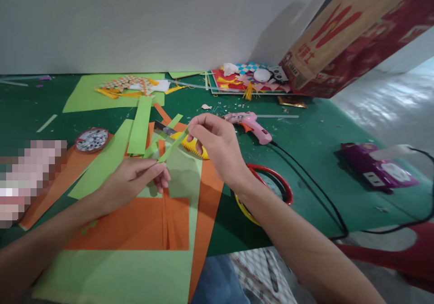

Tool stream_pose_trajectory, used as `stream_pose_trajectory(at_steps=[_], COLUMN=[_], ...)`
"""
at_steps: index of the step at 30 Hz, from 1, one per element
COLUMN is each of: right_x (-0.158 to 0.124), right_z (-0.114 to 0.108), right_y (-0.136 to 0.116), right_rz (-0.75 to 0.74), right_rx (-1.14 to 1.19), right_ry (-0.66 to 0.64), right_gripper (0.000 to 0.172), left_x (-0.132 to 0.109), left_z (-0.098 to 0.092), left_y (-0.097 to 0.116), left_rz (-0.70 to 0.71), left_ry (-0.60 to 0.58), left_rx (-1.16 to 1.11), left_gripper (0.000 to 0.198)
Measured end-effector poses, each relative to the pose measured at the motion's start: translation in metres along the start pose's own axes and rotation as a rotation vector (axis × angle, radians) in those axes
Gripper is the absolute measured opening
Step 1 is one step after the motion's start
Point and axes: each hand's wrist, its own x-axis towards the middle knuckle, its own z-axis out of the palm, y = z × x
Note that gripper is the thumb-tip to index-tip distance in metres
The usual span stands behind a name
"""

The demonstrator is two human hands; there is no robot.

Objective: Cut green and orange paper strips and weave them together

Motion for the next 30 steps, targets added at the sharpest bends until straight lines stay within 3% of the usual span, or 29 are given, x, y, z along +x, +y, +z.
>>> stream_pose_trajectory(at_steps=[30], right_x=[0.004], right_z=[-0.005], right_y=[-0.0027], right_rz=[-0.009], right_rx=[0.03], right_ry=[0.041], right_gripper=[0.012], left_x=[-0.0008], left_z=[-0.0007], left_y=[0.0009], left_rz=[-0.001], left_ry=[0.088], left_rx=[0.049], left_gripper=[0.034])
